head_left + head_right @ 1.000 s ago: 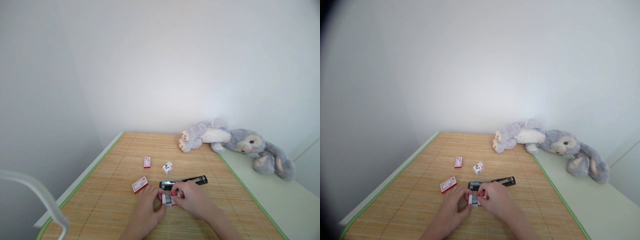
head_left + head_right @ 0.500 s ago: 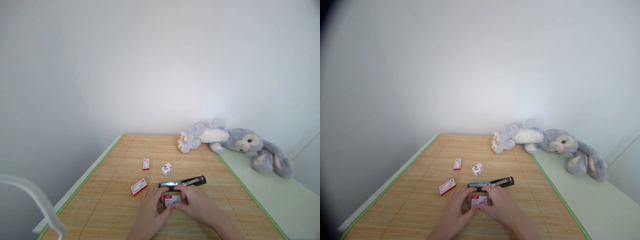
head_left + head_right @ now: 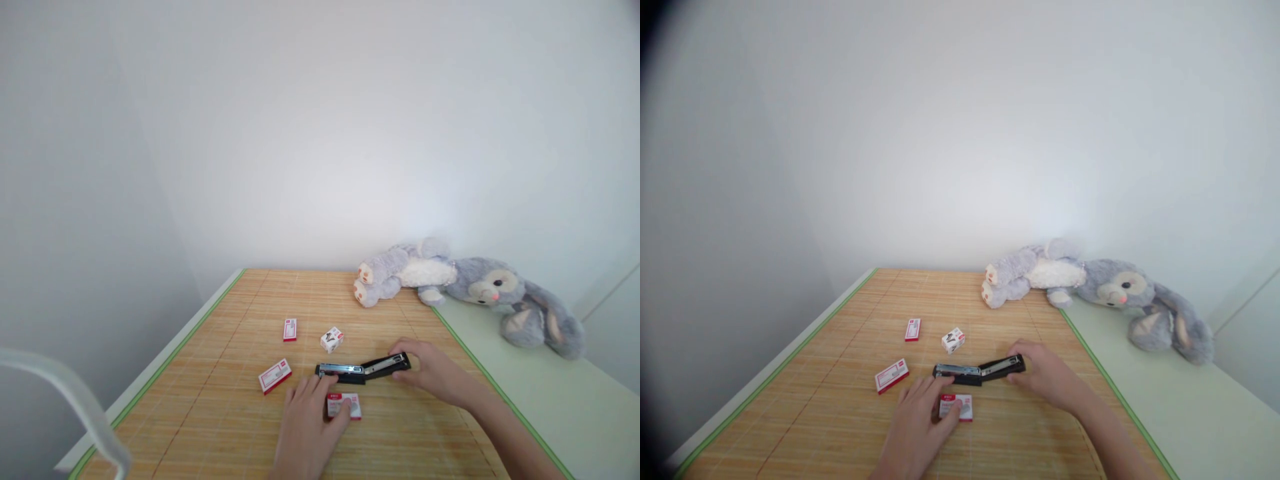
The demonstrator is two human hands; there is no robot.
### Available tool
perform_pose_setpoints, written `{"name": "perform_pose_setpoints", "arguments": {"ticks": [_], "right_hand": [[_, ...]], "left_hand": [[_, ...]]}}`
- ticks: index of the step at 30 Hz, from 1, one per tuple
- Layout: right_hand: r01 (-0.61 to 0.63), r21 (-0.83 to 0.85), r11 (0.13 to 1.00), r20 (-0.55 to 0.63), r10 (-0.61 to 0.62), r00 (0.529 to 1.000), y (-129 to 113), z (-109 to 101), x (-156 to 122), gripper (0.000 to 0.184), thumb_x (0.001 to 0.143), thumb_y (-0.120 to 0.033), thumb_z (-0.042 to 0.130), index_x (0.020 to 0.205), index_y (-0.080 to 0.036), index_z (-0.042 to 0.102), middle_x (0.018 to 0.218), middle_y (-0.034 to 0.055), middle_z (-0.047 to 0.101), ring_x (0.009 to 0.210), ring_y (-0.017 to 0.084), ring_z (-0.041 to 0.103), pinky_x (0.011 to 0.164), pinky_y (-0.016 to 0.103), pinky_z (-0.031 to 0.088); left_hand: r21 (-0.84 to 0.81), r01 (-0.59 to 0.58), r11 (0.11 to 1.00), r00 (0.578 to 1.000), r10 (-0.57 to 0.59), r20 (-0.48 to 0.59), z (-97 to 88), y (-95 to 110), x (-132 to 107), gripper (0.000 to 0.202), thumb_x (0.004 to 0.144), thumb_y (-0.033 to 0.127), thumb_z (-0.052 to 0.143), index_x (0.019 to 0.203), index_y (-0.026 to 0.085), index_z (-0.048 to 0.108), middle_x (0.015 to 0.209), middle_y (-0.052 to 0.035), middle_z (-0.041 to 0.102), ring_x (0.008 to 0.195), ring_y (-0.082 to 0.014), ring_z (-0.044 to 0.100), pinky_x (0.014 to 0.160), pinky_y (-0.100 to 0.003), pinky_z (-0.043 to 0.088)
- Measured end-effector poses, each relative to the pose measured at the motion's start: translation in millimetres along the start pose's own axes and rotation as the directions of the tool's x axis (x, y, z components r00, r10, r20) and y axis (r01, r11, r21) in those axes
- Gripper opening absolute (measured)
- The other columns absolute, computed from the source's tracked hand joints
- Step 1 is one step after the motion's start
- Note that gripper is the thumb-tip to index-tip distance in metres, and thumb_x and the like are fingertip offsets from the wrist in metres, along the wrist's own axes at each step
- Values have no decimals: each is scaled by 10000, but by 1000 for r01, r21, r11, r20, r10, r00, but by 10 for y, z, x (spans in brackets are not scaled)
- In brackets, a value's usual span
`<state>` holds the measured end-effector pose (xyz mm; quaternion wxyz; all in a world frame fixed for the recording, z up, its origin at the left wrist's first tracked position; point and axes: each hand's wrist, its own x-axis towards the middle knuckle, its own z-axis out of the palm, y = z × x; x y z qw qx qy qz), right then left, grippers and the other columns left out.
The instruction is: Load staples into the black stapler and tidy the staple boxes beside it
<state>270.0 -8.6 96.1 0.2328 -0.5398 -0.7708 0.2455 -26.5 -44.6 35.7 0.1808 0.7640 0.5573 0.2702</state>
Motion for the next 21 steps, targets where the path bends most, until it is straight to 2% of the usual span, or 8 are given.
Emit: {"name": "perform_pose_setpoints", "arguments": {"ticks": [3,6,11,15,18,21], "right_hand": [[53,170,984,-9,-52,999,-164,48,126,216,817,-413,719,969,-259,726,1012,24,738,985,245,664,938,388,508],[77,271,959,-20,-75,997,-369,233,309,226,834,-408,713,1001,-257,711,1076,24,729,1041,239,656,979,406,493],[173,192,966,-39,-169,985,-612,659,542,144,806,-281,743,946,-261,714,1027,1,725,982,214,653,917,341,479],[158,107,982,-26,-157,987,-631,846,591,152,769,-252,763,910,-256,708,984,-1,709,929,211,643,850,309,474],[152,102,983,-44,-148,988,-581,885,576,171,775,-257,756,936,-256,700,1005,3,702,940,211,638,860,309,467],[166,129,978,-81,-157,984,-490,882,521,156,814,-273,726,965,-256,691,1047,12,698,992,215,630,893,318,461]], "left_hand": [[28,14,1000,1000,-13,-14,22,39,-7,352,910,496,561,1206,335,666,1168,-30,703,1115,-274,595,932,-405,382],[65,20,998,1000,-19,-18,37,62,-26,408,870,498,596,1233,321,661,1163,-50,700,1108,-289,591,931,-411,383],[75,41,996,999,-42,12,11,103,-57,512,761,508,693,1236,320,660,1202,-65,677,1127,-309,571,948,-423,385],[73,54,996,997,-57,42,-4,123,-85,580,695,532,751,1230,332,653,1196,-67,657,1131,-316,557,947,-423,390],[58,23,998,999,-26,45,25,95,-118,435,766,498,715,1177,364,668,1161,-42,656,1101,-285,568,924,-399,401],[101,28,994,998,-22,-58,38,-28,-164,228,811,441,687,1012,335,705,1083,-41,646,1060,-269,575,885,-380,420]]}}
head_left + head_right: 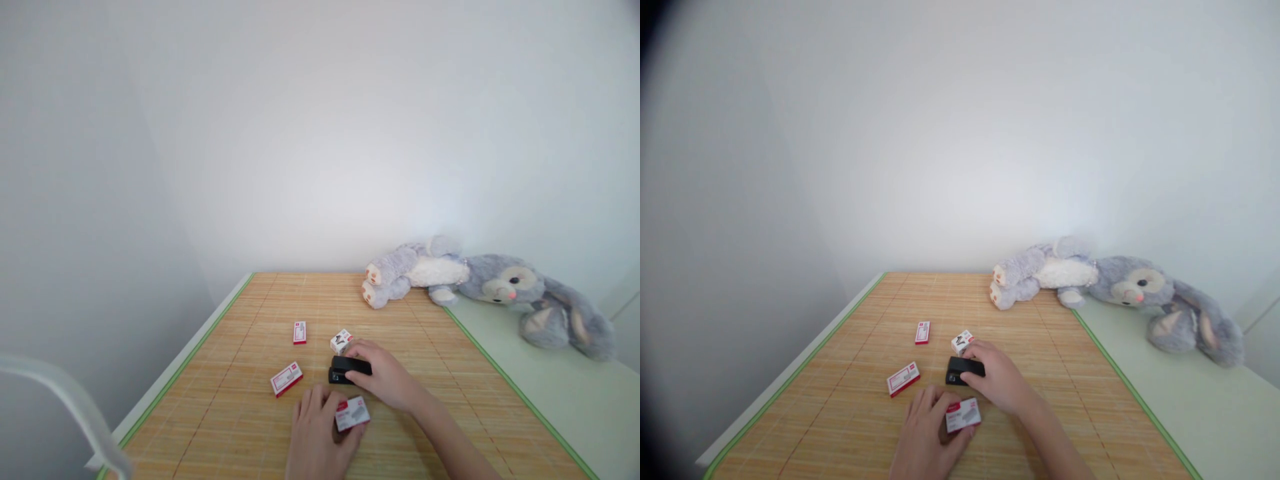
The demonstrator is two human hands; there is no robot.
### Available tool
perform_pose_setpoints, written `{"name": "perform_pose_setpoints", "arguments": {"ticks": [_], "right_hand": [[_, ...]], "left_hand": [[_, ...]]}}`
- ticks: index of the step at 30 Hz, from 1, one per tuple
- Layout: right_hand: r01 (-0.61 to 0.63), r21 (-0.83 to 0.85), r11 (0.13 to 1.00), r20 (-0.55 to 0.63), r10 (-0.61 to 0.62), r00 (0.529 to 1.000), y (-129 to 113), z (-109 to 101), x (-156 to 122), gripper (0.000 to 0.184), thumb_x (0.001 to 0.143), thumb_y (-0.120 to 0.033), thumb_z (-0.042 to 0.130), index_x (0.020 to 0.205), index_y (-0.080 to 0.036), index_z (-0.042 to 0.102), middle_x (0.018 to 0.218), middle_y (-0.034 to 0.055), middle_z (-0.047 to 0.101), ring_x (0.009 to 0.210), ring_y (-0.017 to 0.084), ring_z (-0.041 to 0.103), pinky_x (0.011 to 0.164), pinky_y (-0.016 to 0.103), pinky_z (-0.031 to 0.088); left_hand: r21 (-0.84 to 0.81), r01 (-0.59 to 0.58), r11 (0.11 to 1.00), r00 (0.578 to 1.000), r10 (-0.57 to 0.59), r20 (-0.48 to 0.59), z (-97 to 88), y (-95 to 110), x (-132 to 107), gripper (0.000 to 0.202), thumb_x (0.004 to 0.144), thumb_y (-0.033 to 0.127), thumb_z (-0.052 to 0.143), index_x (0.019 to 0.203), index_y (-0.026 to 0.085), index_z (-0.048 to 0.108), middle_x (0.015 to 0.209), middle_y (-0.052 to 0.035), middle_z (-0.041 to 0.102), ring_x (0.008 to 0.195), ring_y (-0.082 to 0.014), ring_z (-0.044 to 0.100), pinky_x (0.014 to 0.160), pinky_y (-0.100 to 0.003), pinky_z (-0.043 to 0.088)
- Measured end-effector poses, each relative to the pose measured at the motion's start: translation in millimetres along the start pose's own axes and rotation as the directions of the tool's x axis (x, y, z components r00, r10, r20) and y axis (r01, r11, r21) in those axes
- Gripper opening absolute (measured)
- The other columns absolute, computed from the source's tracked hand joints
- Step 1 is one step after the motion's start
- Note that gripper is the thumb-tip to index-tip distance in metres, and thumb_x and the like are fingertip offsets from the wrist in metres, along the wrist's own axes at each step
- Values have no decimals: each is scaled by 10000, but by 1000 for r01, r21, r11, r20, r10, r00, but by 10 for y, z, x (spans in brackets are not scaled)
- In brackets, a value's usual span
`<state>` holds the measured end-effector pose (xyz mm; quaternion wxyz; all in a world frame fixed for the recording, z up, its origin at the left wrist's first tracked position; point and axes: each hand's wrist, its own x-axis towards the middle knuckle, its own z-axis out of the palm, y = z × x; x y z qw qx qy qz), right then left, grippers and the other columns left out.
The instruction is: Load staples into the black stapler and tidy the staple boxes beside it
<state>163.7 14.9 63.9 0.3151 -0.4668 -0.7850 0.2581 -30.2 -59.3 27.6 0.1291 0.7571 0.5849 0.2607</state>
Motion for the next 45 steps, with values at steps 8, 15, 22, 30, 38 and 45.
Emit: {"name": "perform_pose_setpoints", "arguments": {"ticks": [8,15,22,30,38,45], "right_hand": [[-56,15,998,-106,57,993,229,-148,-258,180,900,-372,635,1022,-247,680,1045,47,694,990,238,631,887,351,484],[-75,47,996,-154,81,985,317,-27,-343,255,928,-428,607,1112,-261,664,1103,52,701,1038,248,636,934,373,495],[-90,50,995,-192,98,976,395,47,-380,293,934,-447,591,1152,-262,655,1137,57,702,1057,253,636,952,389,499],[-85,65,994,-218,97,971,385,54,-378,320,932,-455,594,1179,-263,662,1172,72,701,1083,266,632,963,403,503],[-96,68,993,-214,109,971,424,71,-363,343,932,-468,592,1202,-266,654,1200,70,700,1098,268,636,982,412,502],[-111,78,991,-222,126,967,421,63,-359,342,931,-472,590,1193,-266,664,1198,67,706,1090,264,644,967,406,515]], "left_hand": [[144,214,966,940,-163,-301,-209,-730,96,261,868,461,615,1025,252,626,1458,-97,475,1315,-331,443,1023,-509,396],[103,121,987,984,-106,-144,-256,-923,316,470,855,486,621,1261,263,546,1241,-61,619,1154,-277,550,980,-415,423],[257,149,955,968,-88,-235,-99,-776,565,672,892,478,562,1501,270,373,1433,-99,506,1221,-304,501,1009,-422,370],[240,110,964,958,-38,-285,-30,-669,657,405,943,416,507,1303,233,526,1432,-105,497,1229,-299,490,1004,-431,388],[222,65,973,973,-13,-229,-54,-667,552,187,902,283,518,1078,226,542,1436,-107,465,1290,-300,452,1030,-455,390],[199,48,979,974,-2,-228,-22,-709,525,169,881,246,500,1044,208,526,1425,-130,462,1311,-296,442,1096,-468,362]]}}
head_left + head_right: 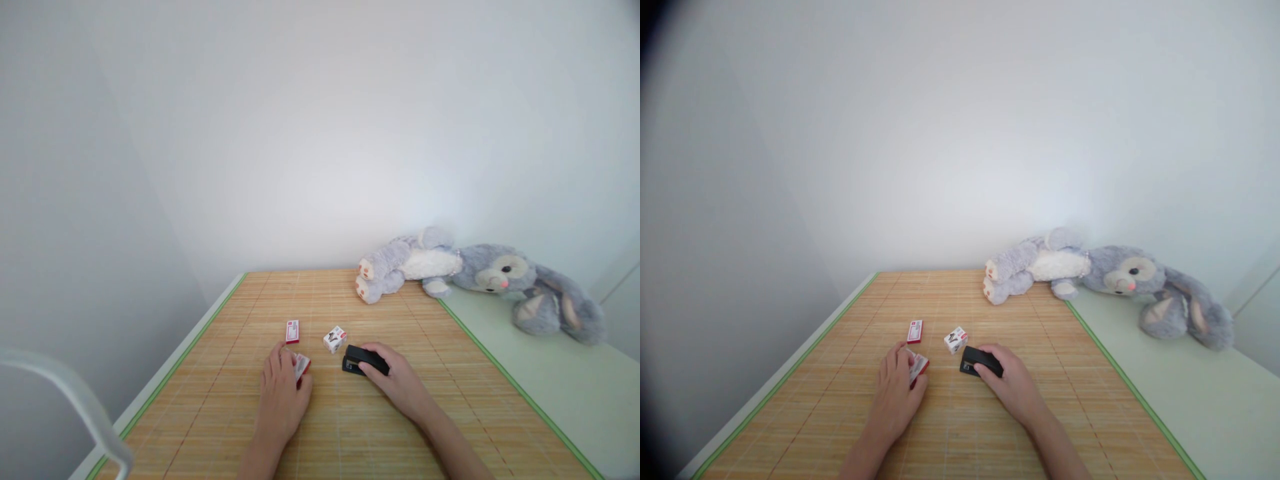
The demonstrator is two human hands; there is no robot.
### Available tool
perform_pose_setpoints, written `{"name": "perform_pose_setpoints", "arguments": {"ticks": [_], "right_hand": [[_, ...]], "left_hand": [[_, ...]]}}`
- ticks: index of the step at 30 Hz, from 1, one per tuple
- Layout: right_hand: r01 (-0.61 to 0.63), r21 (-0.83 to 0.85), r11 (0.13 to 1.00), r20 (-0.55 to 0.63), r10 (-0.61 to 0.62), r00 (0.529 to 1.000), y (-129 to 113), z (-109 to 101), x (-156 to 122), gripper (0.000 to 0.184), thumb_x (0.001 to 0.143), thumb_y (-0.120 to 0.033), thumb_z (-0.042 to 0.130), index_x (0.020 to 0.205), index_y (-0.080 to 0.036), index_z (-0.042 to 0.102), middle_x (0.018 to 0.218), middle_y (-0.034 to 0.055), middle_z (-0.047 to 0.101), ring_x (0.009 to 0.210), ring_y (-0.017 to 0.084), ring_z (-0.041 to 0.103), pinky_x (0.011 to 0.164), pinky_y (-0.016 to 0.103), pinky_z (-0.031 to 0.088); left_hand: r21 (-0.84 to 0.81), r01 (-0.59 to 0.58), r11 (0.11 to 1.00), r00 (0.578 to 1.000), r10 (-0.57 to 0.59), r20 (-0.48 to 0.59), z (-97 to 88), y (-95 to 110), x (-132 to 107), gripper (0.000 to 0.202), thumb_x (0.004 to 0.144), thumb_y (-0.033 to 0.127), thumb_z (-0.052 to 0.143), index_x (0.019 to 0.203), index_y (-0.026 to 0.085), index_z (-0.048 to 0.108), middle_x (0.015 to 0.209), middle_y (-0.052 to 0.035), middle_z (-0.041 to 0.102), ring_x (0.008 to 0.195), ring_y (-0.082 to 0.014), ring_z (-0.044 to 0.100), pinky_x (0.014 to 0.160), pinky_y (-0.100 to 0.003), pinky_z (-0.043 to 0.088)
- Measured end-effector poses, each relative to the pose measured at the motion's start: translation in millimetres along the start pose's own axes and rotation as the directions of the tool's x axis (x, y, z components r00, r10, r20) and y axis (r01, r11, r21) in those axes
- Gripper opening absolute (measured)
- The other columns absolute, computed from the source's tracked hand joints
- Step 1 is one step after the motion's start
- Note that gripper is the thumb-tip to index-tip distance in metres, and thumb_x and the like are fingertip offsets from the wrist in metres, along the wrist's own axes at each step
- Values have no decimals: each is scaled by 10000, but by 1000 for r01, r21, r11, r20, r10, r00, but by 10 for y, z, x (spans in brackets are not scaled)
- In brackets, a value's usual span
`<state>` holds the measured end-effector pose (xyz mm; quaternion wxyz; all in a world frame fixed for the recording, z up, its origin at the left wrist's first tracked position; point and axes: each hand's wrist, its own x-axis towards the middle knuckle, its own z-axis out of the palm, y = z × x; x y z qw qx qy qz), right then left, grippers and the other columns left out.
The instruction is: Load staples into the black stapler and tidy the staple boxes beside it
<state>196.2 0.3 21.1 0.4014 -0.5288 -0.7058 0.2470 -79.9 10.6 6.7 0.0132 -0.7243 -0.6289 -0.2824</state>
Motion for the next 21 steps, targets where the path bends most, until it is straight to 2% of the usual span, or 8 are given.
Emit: {"name": "perform_pose_setpoints", "arguments": {"ticks": [3,6,12,17,19,21], "right_hand": [[0,-6,1000,0,0,1000,-6,-3,-1,351,926,-472,591,1199,-263,664,1202,71,706,1096,270,643,979,417,512],[9,-7,1000,4,-9,1000,-8,-2,-6,348,927,-474,591,1192,-262,666,1199,70,709,1097,269,646,982,415,509],[21,2,1000,-1,-21,1000,9,11,-25,331,926,-464,604,1195,-279,660,1200,50,710,1097,256,650,985,397,503],[29,2,1000,-4,-29,1000,4,18,-26,329,924,-457,608,1193,-274,657,1199,53,709,1092,256,648,978,391,502],[26,-2,1000,-6,-26,1000,-4,23,-28,327,925,-461,603,1184,-269,657,1188,56,710,1082,259,649,971,394,503],[28,-7,1000,-8,-28,1000,-7,29,-30,323,928,-461,596,1179,-266,653,1181,56,709,1077,258,648,968,394,503]], "left_hand": [[26,11,1000,1000,-10,-24,25,11,7,329,886,244,494,1209,189,515,1487,-141,426,1340,-301,416,1108,-471,344],[58,34,998,999,-32,-35,63,36,45,529,888,241,489,1412,197,425,1552,-134,390,1349,-303,404,1097,-467,338],[80,35,996,999,-36,13,117,112,136,627,898,270,478,1518,255,384,1555,-94,445,1290,-325,436,1070,-475,331],[-32,-101,994,990,104,92,63,188,131,780,886,238,467,1607,294,175,1508,-57,511,1253,-294,468,1076,-432,334],[-71,-175,982,974,184,135,43,212,127,803,876,214,466,1610,315,155,1521,-30,499,1276,-283,452,1096,-424,322],[-81,-227,970,957,238,163,31,232,128,779,876,196,457,1595,359,205,1543,-1,470,1302,-276,432,1111,-429,313]]}}
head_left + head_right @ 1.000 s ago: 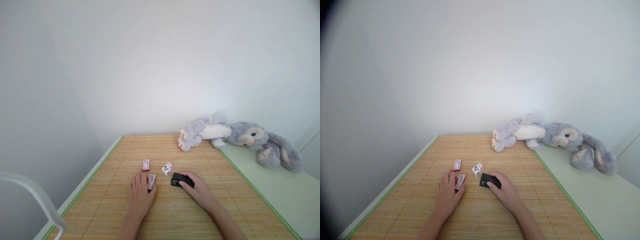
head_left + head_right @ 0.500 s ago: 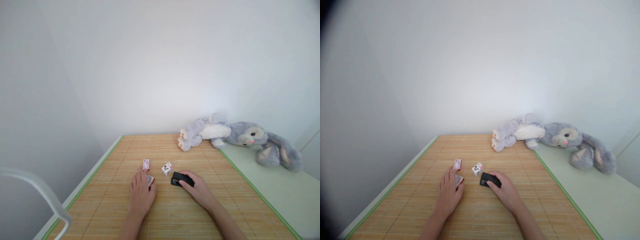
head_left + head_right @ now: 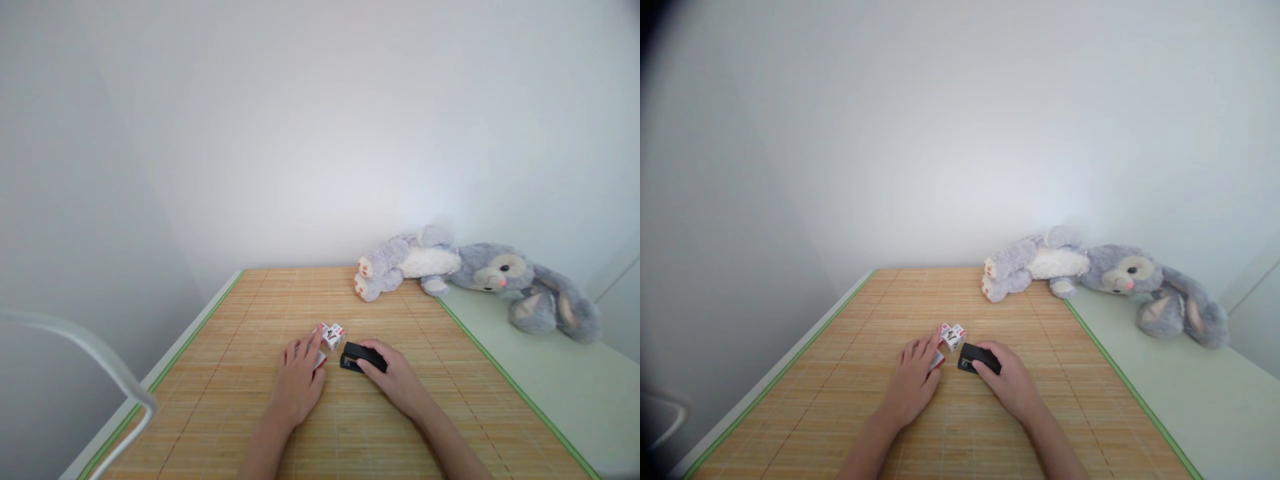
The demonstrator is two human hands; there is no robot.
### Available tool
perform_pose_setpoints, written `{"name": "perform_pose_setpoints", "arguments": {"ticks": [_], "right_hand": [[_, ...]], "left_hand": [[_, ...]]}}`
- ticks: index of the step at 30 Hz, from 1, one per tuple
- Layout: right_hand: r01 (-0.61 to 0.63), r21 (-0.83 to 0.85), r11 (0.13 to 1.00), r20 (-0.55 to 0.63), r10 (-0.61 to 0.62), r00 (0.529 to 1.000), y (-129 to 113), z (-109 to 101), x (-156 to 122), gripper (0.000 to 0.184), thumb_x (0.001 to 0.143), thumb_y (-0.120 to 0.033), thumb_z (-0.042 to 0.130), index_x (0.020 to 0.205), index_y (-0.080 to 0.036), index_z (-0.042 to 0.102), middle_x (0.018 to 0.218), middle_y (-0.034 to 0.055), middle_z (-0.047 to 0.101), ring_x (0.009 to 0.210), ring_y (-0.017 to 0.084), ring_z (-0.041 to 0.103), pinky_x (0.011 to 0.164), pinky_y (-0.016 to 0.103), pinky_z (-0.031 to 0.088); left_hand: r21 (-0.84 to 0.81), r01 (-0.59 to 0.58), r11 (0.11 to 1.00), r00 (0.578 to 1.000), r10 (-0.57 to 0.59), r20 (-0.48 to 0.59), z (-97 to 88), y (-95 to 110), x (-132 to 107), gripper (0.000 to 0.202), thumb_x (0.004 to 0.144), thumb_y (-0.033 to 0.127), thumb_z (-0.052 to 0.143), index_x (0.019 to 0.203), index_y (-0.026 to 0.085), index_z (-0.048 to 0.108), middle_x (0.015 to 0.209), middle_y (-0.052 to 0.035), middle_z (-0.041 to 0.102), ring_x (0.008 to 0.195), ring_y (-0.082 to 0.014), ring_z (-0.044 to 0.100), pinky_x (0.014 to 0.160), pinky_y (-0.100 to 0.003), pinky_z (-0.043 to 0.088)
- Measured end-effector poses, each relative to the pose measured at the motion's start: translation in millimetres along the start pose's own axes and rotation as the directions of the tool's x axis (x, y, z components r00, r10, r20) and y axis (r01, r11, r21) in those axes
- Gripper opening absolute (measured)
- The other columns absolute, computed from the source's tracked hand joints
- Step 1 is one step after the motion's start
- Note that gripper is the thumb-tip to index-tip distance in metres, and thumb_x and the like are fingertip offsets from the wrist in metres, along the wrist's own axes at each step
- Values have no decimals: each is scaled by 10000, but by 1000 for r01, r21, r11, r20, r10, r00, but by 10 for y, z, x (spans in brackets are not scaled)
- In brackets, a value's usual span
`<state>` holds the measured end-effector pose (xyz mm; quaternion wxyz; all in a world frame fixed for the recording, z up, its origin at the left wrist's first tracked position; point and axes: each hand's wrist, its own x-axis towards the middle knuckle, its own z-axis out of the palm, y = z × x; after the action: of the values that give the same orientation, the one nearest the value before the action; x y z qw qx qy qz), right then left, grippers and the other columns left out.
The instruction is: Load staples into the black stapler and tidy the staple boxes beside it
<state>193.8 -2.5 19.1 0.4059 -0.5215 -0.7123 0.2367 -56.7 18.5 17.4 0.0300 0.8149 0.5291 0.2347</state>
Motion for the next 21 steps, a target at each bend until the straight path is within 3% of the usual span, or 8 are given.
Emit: {"name": "perform_pose_setpoints", "arguments": {"ticks": [3,7,12,16,21], "right_hand": [[2,-24,1000,-13,-2,1000,23,10,5,314,922,-463,599,1159,-263,649,1159,57,705,1059,253,643,955,389,505],[-23,-142,990,-121,6,993,81,13,20,268,893,-487,632,1026,-256,661,1044,65,693,992,262,631,890,392,505],[-171,-239,956,-269,104,958,10,35,-20,264,910,-505,598,891,-247,645,931,60,655,869,248,624,804,369,481],[-240,-166,957,-176,210,962,-199,120,-89,253,896,-482,613,911,-234,661,907,37,633,814,220,626,764,336,473],[-208,35,978,46,206,977,-388,303,-99,208,773,-333,712,941,-217,676,955,31,628,827,203,618,747,298,485]], "left_hand": [[11,-34,999,999,34,25,-10,27,12,707,878,181,453,1539,408,341,1555,20,443,1321,-266,420,1122,-440,310],[-11,-14,1000,1000,14,-1,-21,42,-1,642,851,173,496,1469,340,459,1514,-17,480,1328,-260,416,1130,-430,316],[-20,77,997,996,-77,-48,-27,17,-118,553,871,199,506,1416,296,503,1462,-47,513,1288,-259,446,1100,-430,346],[24,194,981,976,-190,-109,-34,8,-257,492,910,225,495,1397,296,516,1446,-60,517,1257,-270,466,1060,-449,369],[66,276,959,950,-261,-174,-36,12,-352,452,931,247,497,1378,310,527,1423,-63,533,1242,-283,480,1013,-460,391]]}}
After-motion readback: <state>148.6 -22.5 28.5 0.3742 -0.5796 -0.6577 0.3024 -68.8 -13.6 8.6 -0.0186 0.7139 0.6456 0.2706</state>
